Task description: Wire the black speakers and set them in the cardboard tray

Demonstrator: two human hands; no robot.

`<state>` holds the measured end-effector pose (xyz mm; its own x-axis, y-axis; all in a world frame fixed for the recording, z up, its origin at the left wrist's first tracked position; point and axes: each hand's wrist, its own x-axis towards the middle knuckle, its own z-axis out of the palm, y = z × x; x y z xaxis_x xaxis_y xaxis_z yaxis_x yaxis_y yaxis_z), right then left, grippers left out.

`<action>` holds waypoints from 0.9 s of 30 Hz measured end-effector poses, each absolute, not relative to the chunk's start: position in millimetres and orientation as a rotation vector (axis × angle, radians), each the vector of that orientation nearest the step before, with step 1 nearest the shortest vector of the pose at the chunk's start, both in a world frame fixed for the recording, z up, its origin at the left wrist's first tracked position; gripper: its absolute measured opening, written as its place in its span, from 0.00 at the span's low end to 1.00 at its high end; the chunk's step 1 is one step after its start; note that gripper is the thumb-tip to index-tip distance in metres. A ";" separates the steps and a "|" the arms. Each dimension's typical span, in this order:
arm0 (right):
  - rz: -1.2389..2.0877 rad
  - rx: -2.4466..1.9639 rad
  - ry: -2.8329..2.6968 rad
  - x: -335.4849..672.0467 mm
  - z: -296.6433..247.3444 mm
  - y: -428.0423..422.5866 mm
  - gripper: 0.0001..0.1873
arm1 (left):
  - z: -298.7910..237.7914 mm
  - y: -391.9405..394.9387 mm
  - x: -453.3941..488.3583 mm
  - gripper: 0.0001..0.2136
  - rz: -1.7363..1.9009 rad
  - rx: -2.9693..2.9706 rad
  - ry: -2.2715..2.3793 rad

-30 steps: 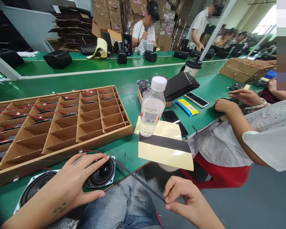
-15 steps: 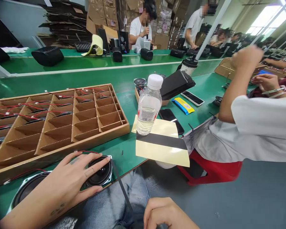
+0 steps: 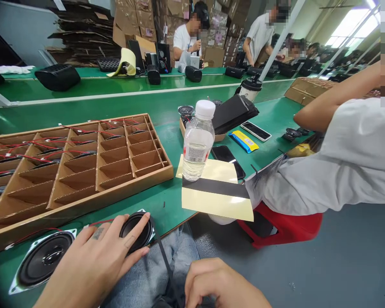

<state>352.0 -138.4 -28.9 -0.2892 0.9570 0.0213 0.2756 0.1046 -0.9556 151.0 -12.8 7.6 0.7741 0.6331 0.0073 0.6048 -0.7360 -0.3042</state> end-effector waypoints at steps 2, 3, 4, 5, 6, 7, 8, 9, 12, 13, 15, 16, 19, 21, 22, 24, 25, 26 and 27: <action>1.120 -1.204 -1.672 363.5 -25.7 -130.0 0.06 | 10.7 -15.8 155.1 0.21 0.178 -2.656 -1.033; 1.060 -1.189 -1.669 369.3 -23.3 -125.6 0.05 | 12.3 -13.3 155.6 0.24 0.213 -2.679 -1.046; 0.997 -1.185 -1.660 375.0 -20.7 -121.5 0.05 | 14.0 -8.1 155.0 0.28 0.269 -2.727 -1.031; 0.937 -1.187 -1.648 380.3 -18.0 -117.9 0.06 | 15.7 -0.9 153.3 0.33 0.346 -2.792 -0.991; 0.888 -1.189 -1.638 385.1 -15.4 -114.7 0.06 | 17.5 7.6 150.7 0.37 0.428 -2.865 -0.928; 0.848 -1.189 -1.628 389.6 -13.2 -111.9 0.06 | 19.4 16.6 147.6 0.39 0.491 -2.939 -0.847; 0.814 -1.187 -1.621 393.5 -11.5 -109.4 0.06 | 21.3 24.9 144.5 0.40 0.520 -3.007 -0.760; 0.789 -1.180 -1.617 397.2 -10.4 -106.9 0.06 | 23.1 31.9 141.7 0.39 0.516 -3.057 -0.691; 0.733 -1.157 -1.605 406.4 -10.5 -97.1 0.05 | 27.3 40.8 138.3 0.31 0.409 -3.074 -0.657; 0.726 -1.156 -1.599 409.2 -11.5 -92.7 0.04 | 27.9 39.9 138.6 0.29 0.398 -3.044 -0.688; 0.730 -1.153 -1.589 414.4 -14.7 -82.6 0.03 | 27.9 34.9 140.1 0.27 0.394 -2.977 -0.760; 0.739 -1.153 -1.582 416.9 -16.8 -77.7 0.03 | 27.2 31.9 140.7 0.26 0.386 -2.960 -0.787; 0.775 -1.147 -1.565 423.3 -24.6 -67.9 0.03 | 24.5 25.4 140.8 0.25 0.366 -2.957 -0.851; 0.793 -1.160 -1.556 425.8 -30.1 -67.9 0.03 | 23.0 24.2 140.2 0.26 0.364 -2.971 -0.889; 0.800 -1.172 -1.551 426.2 -32.6 -69.9 0.03 | 22.5 24.4 139.9 0.27 0.368 -2.980 -0.910; 0.811 -1.190 -1.543 425.2 -36.6 -76.4 0.03 | 21.8 25.6 139.9 0.28 0.385 -3.000 -0.952; 0.814 -1.195 -1.541 423.8 -37.9 -80.2 0.04 | 21.6 26.3 140.1 0.29 0.396 -3.012 -0.971; 0.815 -1.198 -1.544 421.8 -38.7 -84.0 0.04 | 21.4 26.9 140.4 0.28 0.408 -3.024 -0.987; 0.813 -1.202 -1.552 419.5 -39.0 -87.6 0.04 | 21.4 27.4 140.8 0.28 0.421 -3.030 -1.003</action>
<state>419.5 -87.6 -39.0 -0.0375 0.9560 0.2908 0.3048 0.2881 -0.9078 140.8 27.4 21.4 0.7721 0.5752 -0.2701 0.5956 -0.8033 -0.0080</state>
